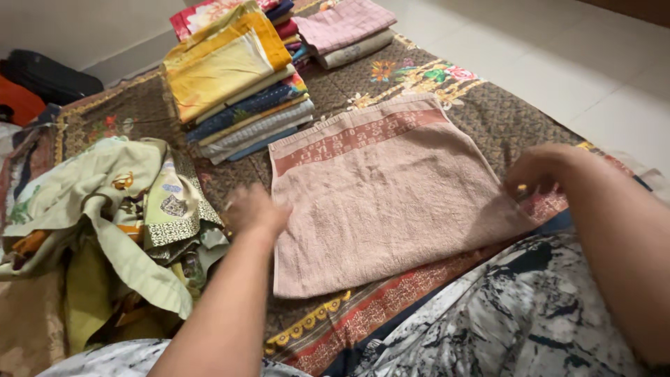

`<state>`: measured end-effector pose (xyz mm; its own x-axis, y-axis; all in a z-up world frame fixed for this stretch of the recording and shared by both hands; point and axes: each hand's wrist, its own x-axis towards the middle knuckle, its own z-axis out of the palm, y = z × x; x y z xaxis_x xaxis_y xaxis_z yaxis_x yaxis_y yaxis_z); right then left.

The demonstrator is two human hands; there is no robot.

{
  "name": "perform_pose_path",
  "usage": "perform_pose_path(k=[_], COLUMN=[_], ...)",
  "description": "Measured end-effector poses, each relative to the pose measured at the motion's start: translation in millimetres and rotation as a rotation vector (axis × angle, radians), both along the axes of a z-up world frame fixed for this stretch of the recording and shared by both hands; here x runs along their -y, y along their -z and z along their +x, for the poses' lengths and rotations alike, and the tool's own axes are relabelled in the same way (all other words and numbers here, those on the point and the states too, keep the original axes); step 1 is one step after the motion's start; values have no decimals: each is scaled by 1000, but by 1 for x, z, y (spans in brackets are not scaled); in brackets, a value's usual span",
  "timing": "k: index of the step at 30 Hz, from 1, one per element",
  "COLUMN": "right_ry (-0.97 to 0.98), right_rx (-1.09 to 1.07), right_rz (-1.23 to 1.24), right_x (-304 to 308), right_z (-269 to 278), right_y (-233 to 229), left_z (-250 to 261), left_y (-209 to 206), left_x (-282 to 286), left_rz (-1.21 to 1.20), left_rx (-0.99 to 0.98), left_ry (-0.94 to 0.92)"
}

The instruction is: The person folds a yellow patterned cloth and a beige towel on a patterned floor mat, smoothing and aligning edges before stacking them with other folded linens.

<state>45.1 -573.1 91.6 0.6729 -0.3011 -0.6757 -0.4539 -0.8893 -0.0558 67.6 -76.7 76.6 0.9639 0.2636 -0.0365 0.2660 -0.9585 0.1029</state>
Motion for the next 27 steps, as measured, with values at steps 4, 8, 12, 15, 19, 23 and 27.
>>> perform_pose_path(k=[4,8,12,15,19,23,27], right_ry=[-129,-409,-649,-784,-818,-548,-244], right_rx=[325,422,482,880,727,592,642], right_rz=[-110,-13,-21,260,313,-92,-175], right_x=[-55,-122,-197,-249,-271,-198,-130], right_z=[6,-1,-2,-12,-11,22,51], right_y=[-15,-8,13,42,75,68,63], left_z=[-28,-61,-65,-62,-64,-65,-67], left_y=[-7,14,30,41,51,43,31], left_x=[73,90,79,80,72,76,72], left_rz=[-109,-68,26,153,176,-53,-123], left_rx=[166,-59,-280,-155,207,-120,-61], left_ry=[383,486,516,558,580,551,542])
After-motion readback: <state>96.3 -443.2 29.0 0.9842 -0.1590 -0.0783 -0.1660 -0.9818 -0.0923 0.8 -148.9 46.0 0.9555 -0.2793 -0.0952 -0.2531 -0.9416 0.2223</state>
